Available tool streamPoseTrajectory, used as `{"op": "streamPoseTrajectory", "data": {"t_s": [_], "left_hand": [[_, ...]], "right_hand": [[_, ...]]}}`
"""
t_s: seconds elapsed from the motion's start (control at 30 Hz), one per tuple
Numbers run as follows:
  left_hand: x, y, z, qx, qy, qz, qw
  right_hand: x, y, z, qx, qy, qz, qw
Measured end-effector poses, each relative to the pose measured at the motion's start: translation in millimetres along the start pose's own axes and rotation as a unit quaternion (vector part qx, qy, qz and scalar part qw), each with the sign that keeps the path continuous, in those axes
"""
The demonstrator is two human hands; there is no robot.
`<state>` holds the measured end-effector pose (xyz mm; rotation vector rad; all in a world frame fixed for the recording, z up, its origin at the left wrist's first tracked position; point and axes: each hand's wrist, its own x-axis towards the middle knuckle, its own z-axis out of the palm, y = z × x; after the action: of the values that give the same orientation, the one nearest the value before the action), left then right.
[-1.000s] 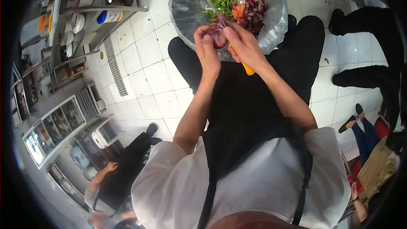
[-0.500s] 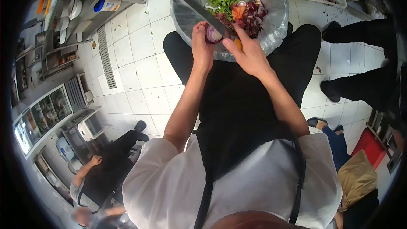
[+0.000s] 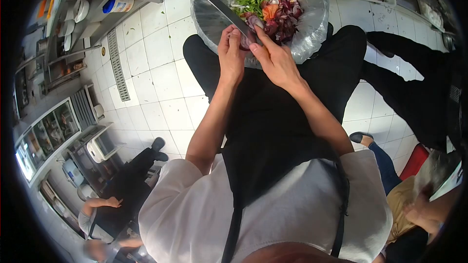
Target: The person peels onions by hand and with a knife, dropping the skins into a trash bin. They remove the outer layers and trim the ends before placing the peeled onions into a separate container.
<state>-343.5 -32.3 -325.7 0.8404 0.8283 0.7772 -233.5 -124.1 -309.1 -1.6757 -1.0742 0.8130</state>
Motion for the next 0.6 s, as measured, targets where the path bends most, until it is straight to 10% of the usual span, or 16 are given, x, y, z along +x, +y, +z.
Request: {"op": "streamPoseTrajectory", "data": {"t_s": [0.6], "left_hand": [[0.9,8.4,1.2,0.039,-0.016,-0.035,0.999]], "right_hand": [[4.1,-6.7,-12.8,-0.026,0.047,0.082,0.995]]}}
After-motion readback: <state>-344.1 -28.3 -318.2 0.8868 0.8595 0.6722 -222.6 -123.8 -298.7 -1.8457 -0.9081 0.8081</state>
